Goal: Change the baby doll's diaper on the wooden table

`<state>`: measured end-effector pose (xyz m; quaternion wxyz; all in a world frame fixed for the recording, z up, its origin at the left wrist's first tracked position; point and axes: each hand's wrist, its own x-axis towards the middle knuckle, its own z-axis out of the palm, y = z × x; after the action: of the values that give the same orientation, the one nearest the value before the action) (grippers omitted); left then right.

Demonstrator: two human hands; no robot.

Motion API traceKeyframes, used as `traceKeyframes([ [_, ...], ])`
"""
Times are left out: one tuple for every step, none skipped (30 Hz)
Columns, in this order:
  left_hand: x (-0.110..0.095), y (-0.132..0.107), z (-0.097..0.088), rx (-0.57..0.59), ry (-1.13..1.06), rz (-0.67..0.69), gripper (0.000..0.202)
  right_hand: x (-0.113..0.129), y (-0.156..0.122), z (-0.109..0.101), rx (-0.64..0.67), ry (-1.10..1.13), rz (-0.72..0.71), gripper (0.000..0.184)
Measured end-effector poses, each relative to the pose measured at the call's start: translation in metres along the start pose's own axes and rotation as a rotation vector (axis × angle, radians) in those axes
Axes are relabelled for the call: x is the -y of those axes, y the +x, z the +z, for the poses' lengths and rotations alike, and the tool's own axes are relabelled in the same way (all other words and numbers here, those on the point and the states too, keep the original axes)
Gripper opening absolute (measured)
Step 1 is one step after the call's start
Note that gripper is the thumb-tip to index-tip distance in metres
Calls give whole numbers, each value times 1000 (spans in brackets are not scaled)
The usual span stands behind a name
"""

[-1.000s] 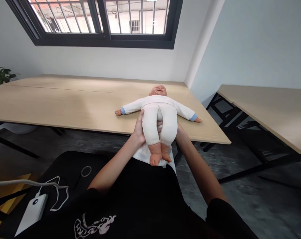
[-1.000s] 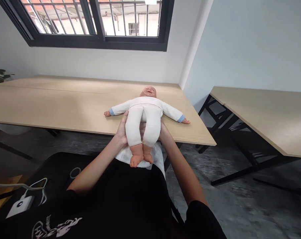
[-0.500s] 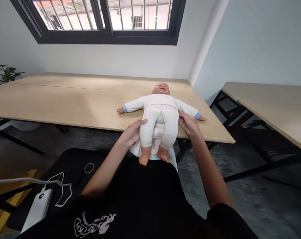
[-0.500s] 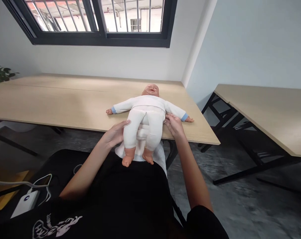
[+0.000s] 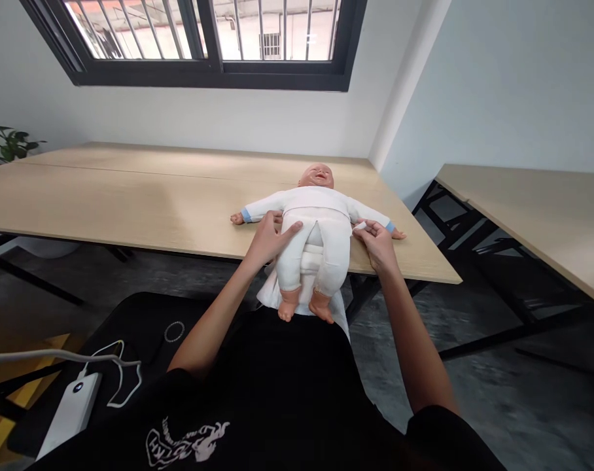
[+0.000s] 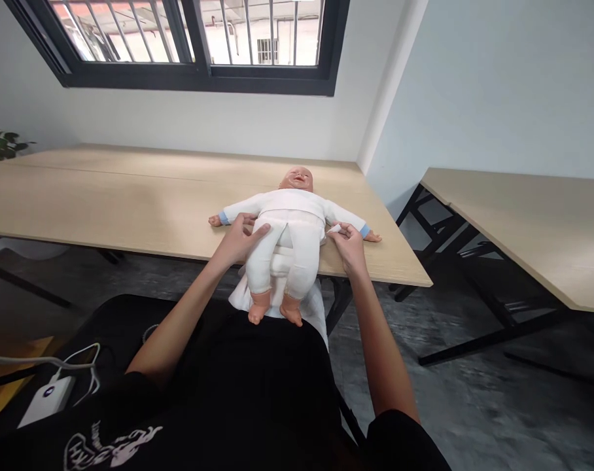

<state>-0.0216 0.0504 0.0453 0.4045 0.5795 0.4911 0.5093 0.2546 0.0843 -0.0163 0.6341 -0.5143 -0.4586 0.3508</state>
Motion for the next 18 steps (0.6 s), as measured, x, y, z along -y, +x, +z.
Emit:
traceKeyframes([
  [1,3,3,3,44,45,60,2,-1,0,6,-6,-9,49],
  [2,5,7,16,75,80,65,4,-2,0,10,-16,-18,50],
  [2,6,10,35,90,104,69,5,-4,0,11,-24,-26,51],
  [2,7,12,54,93,120,72,7,-5,1,9,-28,-32,51],
  [3,8,15,64,92,126,75,7,-6,1,7,-26,-35,51],
  [3,8,16,71,90,127,76,8,-7,1,9,-20,-36,51],
  [4,8,18,73,88,129,77,7,-7,1,10,-15,-36,51],
  [5,9,19,70,81,131,77,7,-7,2,6,-12,-37,51],
  [6,10,20,69,75,131,76,6,-7,2,-2,-12,-41,52],
  [8,12,20,65,71,129,73,5,-7,1,-15,-17,-51,52],
  [11,15,21,60,67,126,68,4,-6,1,-30,-21,-65,51],
  [14,19,21,52,61,122,62,3,-5,1,-47,-23,-81,50],
  [17,23,20,43,54,116,54,2,-4,1,-60,-19,-96,49],
  [21,28,20,35,47,109,45,1,-4,1,-69,-12,-108,47],
  [26,32,18,18,40,105,38,0,-3,1,-79,-2,-116,46],
  [31,37,17,-12,38,105,32,-1,-2,0,-90,8,-119,45],
  [37,42,15,-45,53,107,27,-2,-1,0,-103,16,-121,45],
  [42,45,12,-79,85,114,22,-3,0,1,-120,24,-119,45],
])
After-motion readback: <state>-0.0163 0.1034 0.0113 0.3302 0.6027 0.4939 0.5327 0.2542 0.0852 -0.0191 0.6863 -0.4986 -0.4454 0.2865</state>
